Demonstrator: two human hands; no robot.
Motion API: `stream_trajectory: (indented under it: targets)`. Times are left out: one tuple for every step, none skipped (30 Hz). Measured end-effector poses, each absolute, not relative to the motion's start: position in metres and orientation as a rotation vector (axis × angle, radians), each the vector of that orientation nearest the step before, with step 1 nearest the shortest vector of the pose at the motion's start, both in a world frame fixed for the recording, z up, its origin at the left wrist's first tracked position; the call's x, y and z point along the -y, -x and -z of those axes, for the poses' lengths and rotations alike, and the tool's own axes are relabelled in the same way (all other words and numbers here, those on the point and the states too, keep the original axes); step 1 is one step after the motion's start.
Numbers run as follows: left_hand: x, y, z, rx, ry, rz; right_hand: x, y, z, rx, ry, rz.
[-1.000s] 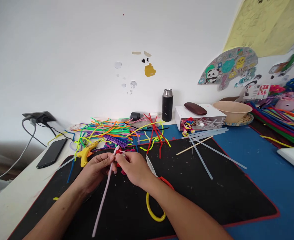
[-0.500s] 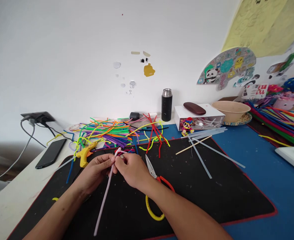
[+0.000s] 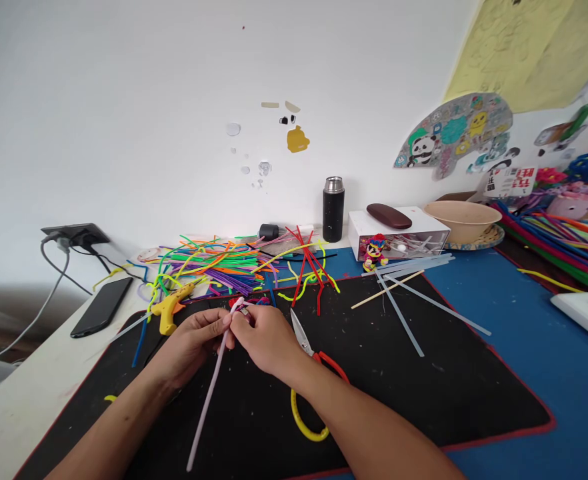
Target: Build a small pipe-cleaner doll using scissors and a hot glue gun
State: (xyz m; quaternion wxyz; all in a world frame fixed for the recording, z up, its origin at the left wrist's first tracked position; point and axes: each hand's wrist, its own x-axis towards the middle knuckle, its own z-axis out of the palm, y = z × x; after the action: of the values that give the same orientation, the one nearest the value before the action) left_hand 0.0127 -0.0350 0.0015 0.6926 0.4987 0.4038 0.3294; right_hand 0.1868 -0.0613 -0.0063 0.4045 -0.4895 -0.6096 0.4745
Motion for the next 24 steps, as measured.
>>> stream_trajectory:
  targets:
    - [0.035, -0.013, -0.001, -0.904, -1.112, -0.735, 0.061, -0.187, 0.006, 1.540, 1.242, -1.193]
    - [0.035, -0.013, -0.001, -0.905, -1.107, -0.735, 0.061, -0.187, 0.006, 1.542, 1.247, -1.189]
    - [0.035, -0.012, -0.001, -0.905, -1.101, -0.735, 0.061, -0.187, 0.006, 1.542, 1.253, -1.190]
    - [0.035, -0.012, 0.000, -0.903, -1.093, -0.736, 0.061, -0.187, 0.005, 1.539, 1.260, -1.193]
    - [0.034, -0.012, 0.000, -0.899, -1.086, -0.736, 0.061, -0.187, 0.005, 1.530, 1.269, -1.200]
    - [0.034, -0.011, 0.001, -0.897, -1.079, -0.736, 0.060, -0.186, 0.005, 1.512, 1.278, -1.211]
    - [0.034, -0.010, 0.002, -0.897, -1.074, -0.738, 0.059, -0.186, 0.005, 1.486, 1.283, -1.226]
    - [0.034, -0.009, 0.003, -0.899, -1.071, -0.740, 0.059, -0.187, 0.005, 1.457, 1.282, -1.245]
    - [0.034, -0.009, 0.004, -0.901, -1.069, -0.742, 0.058, -0.187, 0.006, 1.431, 1.274, -1.260]
    - [0.034, -0.008, 0.004, -0.903, -1.069, -0.743, 0.057, -0.187, 0.006, 1.413, 1.261, -1.268]
    - [0.034, -0.007, 0.005, -0.905, -1.070, -0.745, 0.057, -0.187, 0.007, 1.410, 1.245, -1.267]
    - [0.034, -0.007, 0.006, -0.905, -1.070, -0.745, 0.057, -0.187, 0.007, 1.413, 1.229, -1.264]
    - [0.033, -0.007, 0.006, -0.905, -1.065, -0.747, 0.057, -0.187, 0.007, 1.410, 1.214, -1.270]
    - [0.033, -0.006, 0.006, -0.906, -1.054, -0.753, 0.057, -0.187, 0.007, 1.395, 1.193, -1.291]
    - [0.032, -0.006, 0.007, -0.910, -1.038, -0.766, 0.057, -0.187, 0.007, 1.368, 1.161, -1.331]
    - [0.032, -0.006, 0.006, -0.915, -1.020, -0.785, 0.057, -0.187, 0.007, 1.334, 1.119, -1.383]
    - [0.031, -0.006, 0.006, -0.922, -1.005, -0.810, 0.057, -0.187, 0.007, 1.300, 1.071, -1.438]
    - [0.031, -0.006, 0.005, -0.929, -1.003, -0.842, 0.058, -0.187, 0.007, 1.273, 1.024, -1.487]
    - [0.031, -0.006, 0.004, -0.940, -1.028, -0.880, 0.058, -0.187, 0.007, 1.255, 0.981, -1.524]
    - [0.031, -0.006, 0.002, -0.960, -1.082, -0.923, 0.058, -0.187, 0.007, 1.243, 0.951, -1.551]
    - [0.032, -0.005, 0.000, -0.994, -1.164, -0.973, 0.058, -0.187, 0.007, 1.228, 0.933, -1.569]
    - [0.033, -0.005, -0.002, -1.040, -1.264, -1.028, 0.057, -0.187, 0.007, 1.206, 0.923, -1.578]
    - [0.034, -0.004, -0.004, -1.094, -1.370, -1.085, 0.056, -0.187, 0.007, 1.178, 0.916, -1.579]
    - [0.035, -0.004, -0.006, -1.151, -1.471, -1.140, 0.056, -0.188, 0.008, 1.146, 0.908, -1.576]
